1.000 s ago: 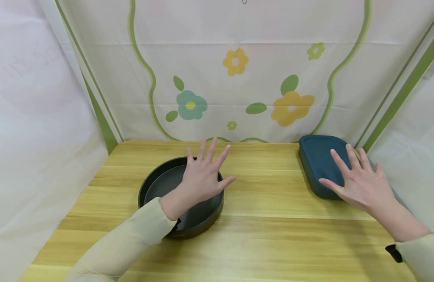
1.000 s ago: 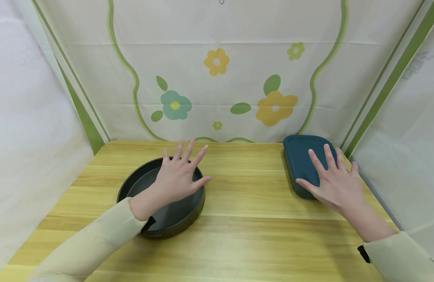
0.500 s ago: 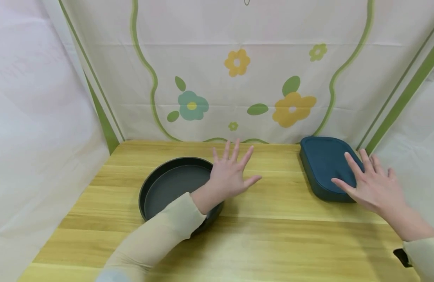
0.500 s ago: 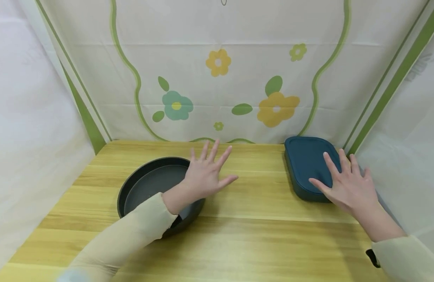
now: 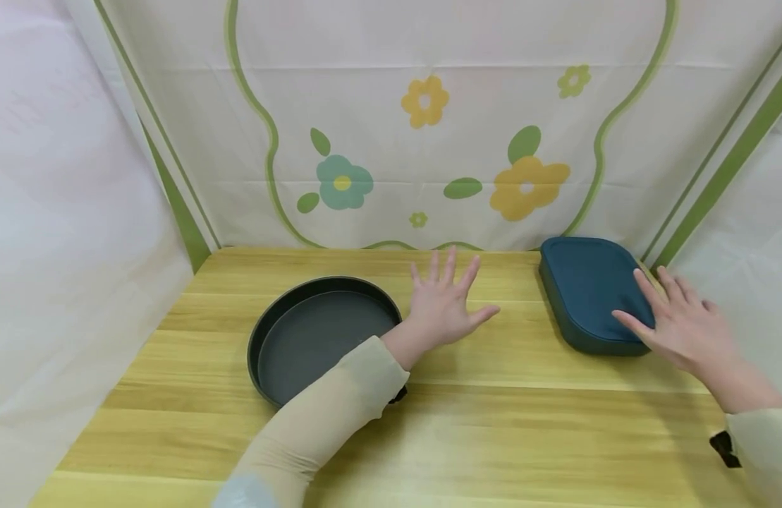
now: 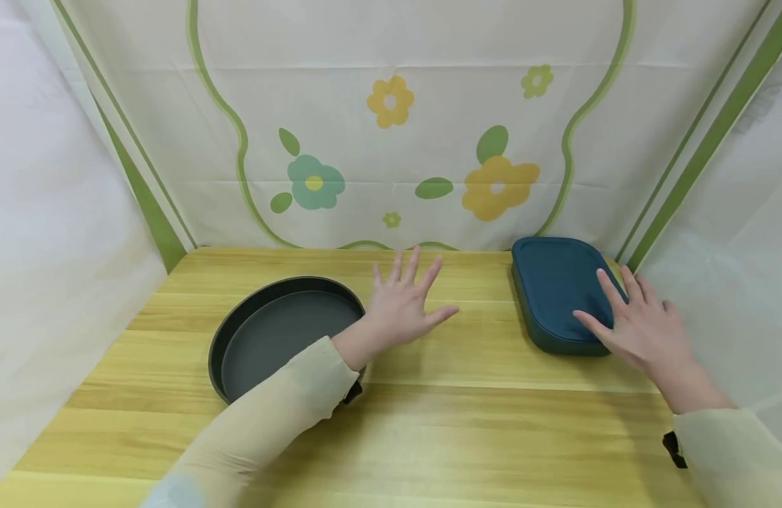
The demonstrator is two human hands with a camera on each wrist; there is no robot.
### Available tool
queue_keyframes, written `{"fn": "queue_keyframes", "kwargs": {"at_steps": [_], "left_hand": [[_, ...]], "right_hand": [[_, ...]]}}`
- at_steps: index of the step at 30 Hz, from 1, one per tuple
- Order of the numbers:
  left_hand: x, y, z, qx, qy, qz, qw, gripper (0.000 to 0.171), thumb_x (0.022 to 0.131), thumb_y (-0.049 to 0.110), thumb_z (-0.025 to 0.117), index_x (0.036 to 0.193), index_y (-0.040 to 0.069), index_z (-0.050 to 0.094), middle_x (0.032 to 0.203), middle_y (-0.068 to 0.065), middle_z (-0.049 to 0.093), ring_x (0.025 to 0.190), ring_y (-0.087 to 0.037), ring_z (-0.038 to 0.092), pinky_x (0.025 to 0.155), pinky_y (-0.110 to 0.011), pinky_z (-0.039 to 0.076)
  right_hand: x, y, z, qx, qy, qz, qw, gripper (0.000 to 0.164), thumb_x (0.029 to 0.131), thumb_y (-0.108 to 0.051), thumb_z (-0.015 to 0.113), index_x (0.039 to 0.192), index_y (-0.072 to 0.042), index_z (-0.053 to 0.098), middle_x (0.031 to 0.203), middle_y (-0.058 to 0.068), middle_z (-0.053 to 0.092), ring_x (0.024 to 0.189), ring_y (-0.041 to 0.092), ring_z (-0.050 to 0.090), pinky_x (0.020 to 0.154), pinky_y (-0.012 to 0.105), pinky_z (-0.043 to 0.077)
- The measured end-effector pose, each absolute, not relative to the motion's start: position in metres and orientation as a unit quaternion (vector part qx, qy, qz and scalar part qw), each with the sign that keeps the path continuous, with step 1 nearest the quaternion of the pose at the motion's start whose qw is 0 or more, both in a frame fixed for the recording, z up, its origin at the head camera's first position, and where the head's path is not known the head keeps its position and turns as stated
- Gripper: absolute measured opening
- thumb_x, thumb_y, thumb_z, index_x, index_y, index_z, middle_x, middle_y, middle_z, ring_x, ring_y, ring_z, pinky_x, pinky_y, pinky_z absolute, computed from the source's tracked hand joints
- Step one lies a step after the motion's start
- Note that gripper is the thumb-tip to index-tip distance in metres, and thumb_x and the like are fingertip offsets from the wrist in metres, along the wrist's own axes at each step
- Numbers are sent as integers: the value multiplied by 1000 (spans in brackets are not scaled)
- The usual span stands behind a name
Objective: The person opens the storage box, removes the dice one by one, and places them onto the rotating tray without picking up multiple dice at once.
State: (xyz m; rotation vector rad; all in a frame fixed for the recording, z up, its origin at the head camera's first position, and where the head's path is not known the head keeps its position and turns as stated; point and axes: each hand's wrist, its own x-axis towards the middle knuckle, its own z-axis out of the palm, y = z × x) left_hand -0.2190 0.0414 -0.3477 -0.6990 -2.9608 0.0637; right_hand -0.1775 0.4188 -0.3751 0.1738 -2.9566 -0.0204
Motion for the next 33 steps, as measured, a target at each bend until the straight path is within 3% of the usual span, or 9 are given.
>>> {"fn": "queue_keyframes", "kwargs": {"at_steps": [9,16,23,31,33], "left_hand": [[-224,73,-368,-224,-974,-10,26,88,85,83,15,155,35,-10,162,-10,-2,146,-36,0,106,-67,11],[-223,99,-381,-237,-971,-39,18,88,85,83,16,156,35,-4,162,-8,4,146,-34,10,107,-64,16],[-223,125,-390,-239,-968,-81,12,87,86,82,16,157,34,-1,162,-5,11,145,-29,17,109,-60,17],[-219,151,-403,-228,-960,-162,-14,85,87,81,21,156,35,1,160,-1,19,143,-21,26,110,-52,23],[-219,157,-405,-232,-952,-197,-29,85,88,79,25,157,34,3,159,0,21,142,-20,28,110,-49,25]], "right_hand": [[-178,440,-385,34,-997,9,69,91,95,-61,45,156,-12,-2,151,37,10,125,61,22,91,74,21],[-174,456,-394,24,-997,55,56,89,98,-55,44,155,-4,-2,148,42,9,123,65,21,94,71,19],[-173,472,-401,35,-984,174,29,77,104,-40,39,153,-1,-5,146,45,2,128,66,8,92,74,14],[-174,477,-412,34,-954,295,46,69,106,-31,34,152,5,-5,141,48,17,111,69,33,88,69,26],[-173,477,-414,33,-948,313,53,67,106,-29,32,152,5,-3,138,49,22,110,70,34,96,58,30]]}}
